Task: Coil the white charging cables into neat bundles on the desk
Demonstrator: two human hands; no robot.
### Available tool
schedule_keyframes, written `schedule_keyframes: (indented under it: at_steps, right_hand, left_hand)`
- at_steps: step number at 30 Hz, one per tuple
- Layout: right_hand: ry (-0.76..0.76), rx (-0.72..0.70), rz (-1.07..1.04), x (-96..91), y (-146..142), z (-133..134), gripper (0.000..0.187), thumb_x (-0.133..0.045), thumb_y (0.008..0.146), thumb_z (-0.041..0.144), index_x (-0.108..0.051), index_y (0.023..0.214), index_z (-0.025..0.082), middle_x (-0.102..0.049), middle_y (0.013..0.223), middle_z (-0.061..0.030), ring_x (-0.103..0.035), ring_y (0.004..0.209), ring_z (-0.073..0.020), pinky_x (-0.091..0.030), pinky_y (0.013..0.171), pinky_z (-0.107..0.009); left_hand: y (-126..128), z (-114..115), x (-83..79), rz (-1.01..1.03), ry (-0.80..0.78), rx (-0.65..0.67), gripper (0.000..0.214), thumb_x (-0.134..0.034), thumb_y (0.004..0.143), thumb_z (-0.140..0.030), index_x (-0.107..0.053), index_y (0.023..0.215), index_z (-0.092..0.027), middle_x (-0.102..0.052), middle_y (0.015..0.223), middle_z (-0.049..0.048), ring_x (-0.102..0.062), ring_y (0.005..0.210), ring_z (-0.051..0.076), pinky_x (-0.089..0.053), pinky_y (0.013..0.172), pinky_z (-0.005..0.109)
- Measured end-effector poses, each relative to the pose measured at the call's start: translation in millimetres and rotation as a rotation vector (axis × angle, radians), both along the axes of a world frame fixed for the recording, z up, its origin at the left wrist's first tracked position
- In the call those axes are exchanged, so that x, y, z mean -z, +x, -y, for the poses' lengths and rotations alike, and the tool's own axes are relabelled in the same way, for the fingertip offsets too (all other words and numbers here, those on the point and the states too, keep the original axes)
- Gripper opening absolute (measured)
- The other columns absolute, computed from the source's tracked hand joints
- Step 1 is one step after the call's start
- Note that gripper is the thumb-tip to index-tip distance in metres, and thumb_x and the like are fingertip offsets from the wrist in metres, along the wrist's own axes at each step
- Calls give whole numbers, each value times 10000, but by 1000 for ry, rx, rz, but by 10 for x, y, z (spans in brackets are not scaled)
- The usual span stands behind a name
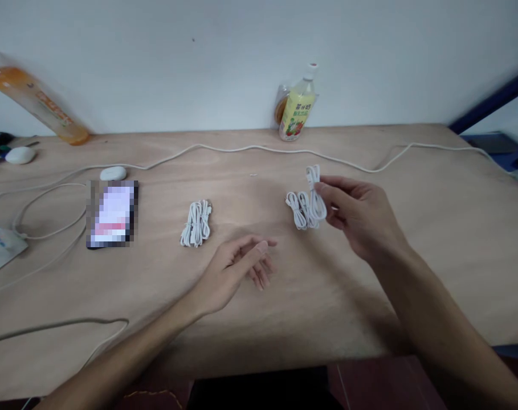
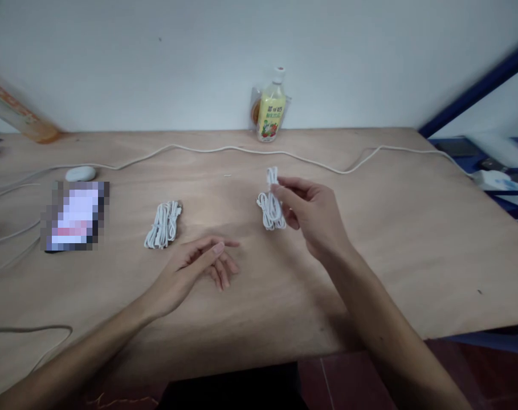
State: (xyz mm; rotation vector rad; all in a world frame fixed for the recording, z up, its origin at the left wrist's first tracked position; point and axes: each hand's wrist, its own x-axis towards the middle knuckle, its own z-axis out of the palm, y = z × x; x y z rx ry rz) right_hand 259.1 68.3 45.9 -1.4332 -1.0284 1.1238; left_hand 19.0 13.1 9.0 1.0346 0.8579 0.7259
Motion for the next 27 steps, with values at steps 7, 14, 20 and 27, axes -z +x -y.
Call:
schedule_keyframes:
  at_steps: [7, 14, 20, 27]
  right_hand:
    - [3, 3, 397, 68, 70, -99, 226, -847, 776, 305, -857, 955, 167, -744, 738, -50, -644, 566, -176, -456, 488, -288]
    - [41, 9, 735, 157, -7, -122, 258, -760, 778, 295, -890, 942, 144, -787, 728, -74, -722, 658, -233, -538, 662, -347]
    - [81, -17, 727, 297, 22, -131, 337, -766, 779, 350, -872, 1024, 144, -782, 751, -67, -682, 636, -217, -525, 660, -349]
    - [162, -28, 727, 379, 65, -111, 302, -795, 777, 369, -840, 1013, 186, -779, 802, -70, -640, 632, -214, -535, 693, -381]
  left_hand:
    - [1, -19, -25, -14, 29, -3, 520, -690, 1031, -572, -733, 1243, -99, -774, 868, 76, -714, 638, 152, -615, 610, 281]
    - [0, 0, 3, -12, 40, -3, 459, -694, 1039, -523, -732, 1245, -114, -771, 879, 66, -712, 650, 147, -609, 616, 274]
    - [-4, 0, 10, -8, 48, -1, 439, -690, 1048, -503, -733, 1248, -114, -767, 883, 62, -714, 661, 146, -609, 632, 276]
    - [-4, 18, 4, -8, 46, -7, 419, -701, 1038, -506, -737, 1235, -138, -770, 886, 61, -706, 662, 155, -600, 634, 289]
